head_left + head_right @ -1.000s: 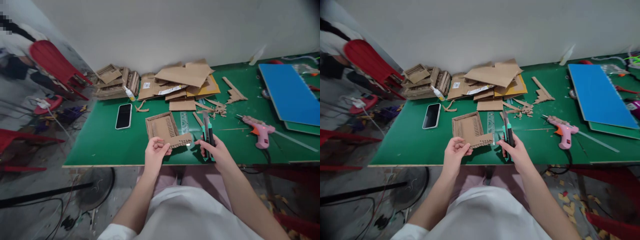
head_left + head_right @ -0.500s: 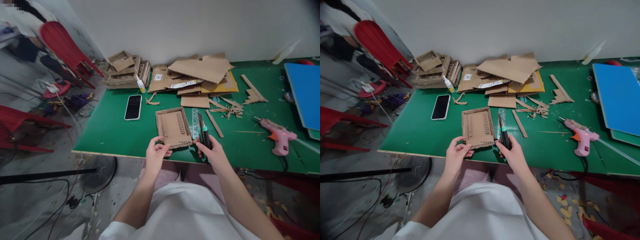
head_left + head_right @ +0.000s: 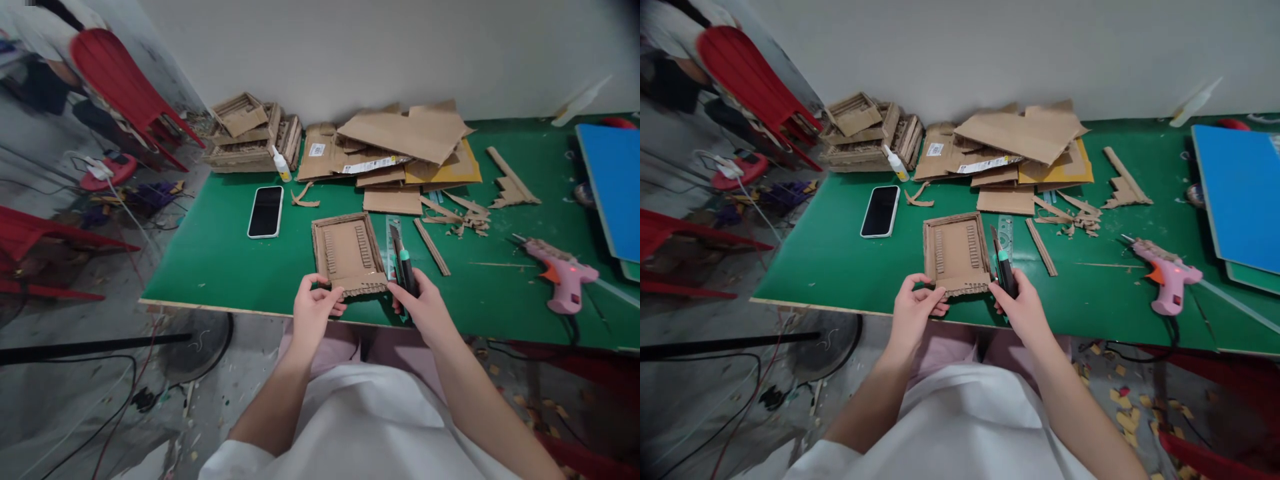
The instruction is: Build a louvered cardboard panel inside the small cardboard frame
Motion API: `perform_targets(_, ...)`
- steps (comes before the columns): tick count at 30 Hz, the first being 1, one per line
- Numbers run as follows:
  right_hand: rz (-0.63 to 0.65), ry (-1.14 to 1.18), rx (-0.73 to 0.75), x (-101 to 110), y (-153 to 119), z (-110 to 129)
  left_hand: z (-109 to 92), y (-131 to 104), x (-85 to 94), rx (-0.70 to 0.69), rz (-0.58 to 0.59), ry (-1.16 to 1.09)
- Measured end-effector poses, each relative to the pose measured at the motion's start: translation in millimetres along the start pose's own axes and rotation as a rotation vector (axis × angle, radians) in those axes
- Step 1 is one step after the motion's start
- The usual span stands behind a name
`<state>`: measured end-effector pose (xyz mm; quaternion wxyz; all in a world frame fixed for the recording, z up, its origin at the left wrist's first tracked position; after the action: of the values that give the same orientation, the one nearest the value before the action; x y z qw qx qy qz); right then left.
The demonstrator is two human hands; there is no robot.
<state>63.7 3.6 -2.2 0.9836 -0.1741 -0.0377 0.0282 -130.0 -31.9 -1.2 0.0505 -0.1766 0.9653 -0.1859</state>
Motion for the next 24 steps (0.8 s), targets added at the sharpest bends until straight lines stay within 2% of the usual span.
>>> perform_targets(10, -0.071, -0.093, 0.052, 0.6, 5.7, 6.7, -0.5, 4.0, -6.6, -0.04, -0.008, 0.128)
perform_targets(16, -0.086, -0.139, 0.023, 0.1, 7.3, 6.7, 2.5, 5.3, -7.7, -0.042, -0.026, 0.127)
perform_targets(24, -0.064, -0.128, 0.006, 1.3, 12.1, 6.0, 3.3, 9.0, -10.2, 0.038, -0.029, 0.084)
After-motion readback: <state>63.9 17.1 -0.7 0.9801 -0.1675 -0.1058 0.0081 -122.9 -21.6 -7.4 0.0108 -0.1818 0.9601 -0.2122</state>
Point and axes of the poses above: each hand's wrist, its own y-axis towards the middle knuckle, its own x-axis out of the back of the hand, z = x × y, the point moved 4 cm from there along y, towards the middle knuckle, and after that the axes turned 1 degree about -z, right-handed, at the moved point
